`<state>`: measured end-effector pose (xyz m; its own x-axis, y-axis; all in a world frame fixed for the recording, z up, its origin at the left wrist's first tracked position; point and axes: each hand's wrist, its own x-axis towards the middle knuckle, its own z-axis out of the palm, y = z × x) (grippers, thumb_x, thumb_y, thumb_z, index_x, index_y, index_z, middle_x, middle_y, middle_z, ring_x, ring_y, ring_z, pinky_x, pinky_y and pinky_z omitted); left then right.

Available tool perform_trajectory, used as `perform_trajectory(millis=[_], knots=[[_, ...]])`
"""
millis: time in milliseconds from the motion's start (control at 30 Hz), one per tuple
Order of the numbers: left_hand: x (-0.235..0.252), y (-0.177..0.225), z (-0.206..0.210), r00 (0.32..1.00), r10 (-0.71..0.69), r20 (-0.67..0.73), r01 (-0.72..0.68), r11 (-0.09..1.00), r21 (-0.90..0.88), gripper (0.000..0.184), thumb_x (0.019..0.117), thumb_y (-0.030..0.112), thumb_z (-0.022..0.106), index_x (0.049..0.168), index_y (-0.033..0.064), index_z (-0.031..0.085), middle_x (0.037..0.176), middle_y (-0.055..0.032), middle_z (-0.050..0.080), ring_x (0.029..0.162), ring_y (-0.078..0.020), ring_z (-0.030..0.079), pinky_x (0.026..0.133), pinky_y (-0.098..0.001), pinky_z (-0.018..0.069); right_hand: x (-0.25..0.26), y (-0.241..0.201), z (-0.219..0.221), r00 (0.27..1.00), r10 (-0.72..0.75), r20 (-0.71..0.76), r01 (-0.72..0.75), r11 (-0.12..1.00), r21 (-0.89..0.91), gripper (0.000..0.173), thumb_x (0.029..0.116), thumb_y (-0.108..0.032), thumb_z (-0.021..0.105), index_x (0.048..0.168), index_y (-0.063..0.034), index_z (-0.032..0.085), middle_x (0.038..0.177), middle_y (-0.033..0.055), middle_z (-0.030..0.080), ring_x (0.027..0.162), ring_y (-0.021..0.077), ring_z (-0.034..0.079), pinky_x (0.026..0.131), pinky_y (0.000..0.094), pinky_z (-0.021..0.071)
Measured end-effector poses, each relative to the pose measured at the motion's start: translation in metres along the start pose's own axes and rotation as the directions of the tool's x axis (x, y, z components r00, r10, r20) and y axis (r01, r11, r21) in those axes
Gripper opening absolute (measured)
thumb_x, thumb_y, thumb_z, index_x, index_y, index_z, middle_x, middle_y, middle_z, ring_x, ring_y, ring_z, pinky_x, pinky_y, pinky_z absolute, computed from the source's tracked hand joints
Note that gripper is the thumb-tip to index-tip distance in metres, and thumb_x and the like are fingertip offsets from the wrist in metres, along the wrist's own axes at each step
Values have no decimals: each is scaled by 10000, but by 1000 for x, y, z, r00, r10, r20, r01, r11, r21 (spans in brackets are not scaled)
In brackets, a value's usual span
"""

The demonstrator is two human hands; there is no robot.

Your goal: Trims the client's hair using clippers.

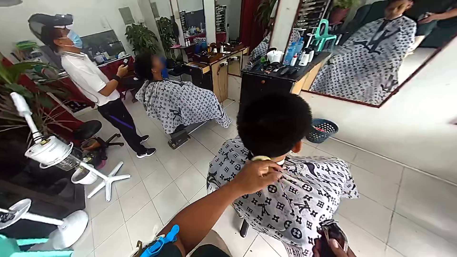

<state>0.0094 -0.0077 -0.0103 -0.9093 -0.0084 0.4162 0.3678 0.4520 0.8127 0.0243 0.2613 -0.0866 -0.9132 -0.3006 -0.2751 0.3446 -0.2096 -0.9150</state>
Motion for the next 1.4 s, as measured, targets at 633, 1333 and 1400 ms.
perform_trajectory(millis=[633,1333,1400], knots=[[73,-60,-94,808,572,138,-575,718,392,640,802,266,860,1396,165,645,1608,-207,391,1526,-418,283,1238,-559,249,26,36,149,926,-196,-323,226,972,57,330,875,-46,644,1162,23,496,692,24,628,547,134,630,560,305,592],[97,-50,-85,860,486,160,-490,695,526,767,793,325,862,1490,253,551,1674,-162,279,1564,-364,200,1244,-537,207,79,-5,177,961,-179,-211,81,912,-401,447,1010,-499,589,1009,-55,643,759,77,603,611,146,565,563,326,486],[99,-48,-85,865,474,163,-483,700,527,776,791,319,861,1496,253,545,1678,-155,273,1566,-357,198,1243,-535,209,80,-9,180,954,-221,-201,125,907,-402,403,1023,-438,593,1034,-39,647,789,79,623,650,144,591,609,333,508]])
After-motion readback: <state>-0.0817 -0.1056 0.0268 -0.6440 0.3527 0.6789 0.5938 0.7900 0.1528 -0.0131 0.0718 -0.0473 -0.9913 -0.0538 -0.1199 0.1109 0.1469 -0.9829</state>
